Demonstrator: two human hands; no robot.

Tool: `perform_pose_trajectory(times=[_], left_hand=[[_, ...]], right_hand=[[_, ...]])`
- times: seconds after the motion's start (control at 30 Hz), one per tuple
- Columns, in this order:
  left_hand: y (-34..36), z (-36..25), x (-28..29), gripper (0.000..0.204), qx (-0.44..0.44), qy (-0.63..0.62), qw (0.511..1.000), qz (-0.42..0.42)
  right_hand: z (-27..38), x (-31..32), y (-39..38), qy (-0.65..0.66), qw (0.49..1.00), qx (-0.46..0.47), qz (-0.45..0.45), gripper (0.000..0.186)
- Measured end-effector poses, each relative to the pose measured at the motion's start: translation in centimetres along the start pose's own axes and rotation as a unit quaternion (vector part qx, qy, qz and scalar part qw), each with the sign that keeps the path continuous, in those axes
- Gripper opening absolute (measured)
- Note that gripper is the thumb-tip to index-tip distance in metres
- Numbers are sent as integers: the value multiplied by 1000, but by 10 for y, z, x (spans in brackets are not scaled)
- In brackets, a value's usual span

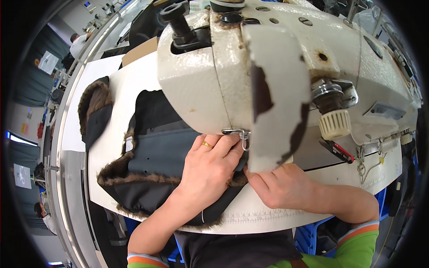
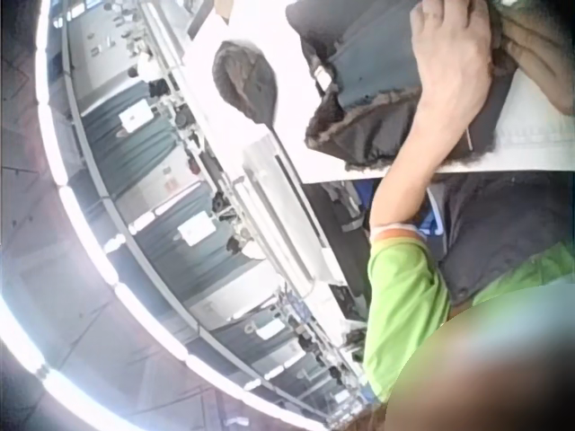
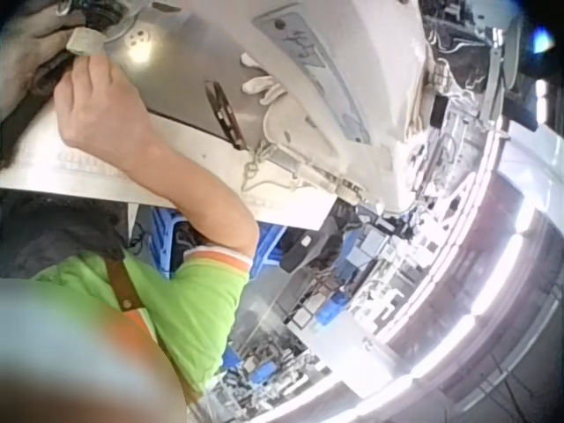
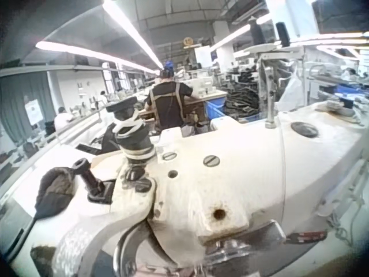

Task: Sewing pieces of a leather and fur hat together using an industrial sewing machine.

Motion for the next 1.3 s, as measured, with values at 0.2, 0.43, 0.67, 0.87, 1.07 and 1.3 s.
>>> perform_pose_trajectory(times=[0.2, 0.43, 0.67, 0.87, 1.07, 1.3], left_hand=[[-2, 16, -5, 57, 5, -22, 1000, 1], [-4, 16, -3, 53, 18, -55, 998, 15], [8, 12, -1, 37, -7, -10, 1000, -26], [2, 12, 0, 34, 31, -34, 998, -47], [-40, 14, 39, 25, 141, 21, 988, -64], [-123, -34, 61, 13, 145, 124, 981, -42]], right_hand=[[-4, -6, 3, 71, 997, -26, -21, 28], [-5, 0, 5, -3, 1000, -5, -8, 19], [-3, -8, 4, 7, 999, -36, -2, 30], [-5, -16, 1, 23, 999, -35, -12, 32], [-5, -23, -3, 37, 999, -17, -33, 30], [35, 11, 7, 95, 993, 70, 9, 30]])
Point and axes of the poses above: each hand's wrist, its own y-axis towards the middle knuckle, its own x-axis out of the back of the hand, z = x × y, the point moved 2 cm from there along y, towards the middle knuckle, and after that the axes turned 10 degrees about -y, right-handed, at the moved point
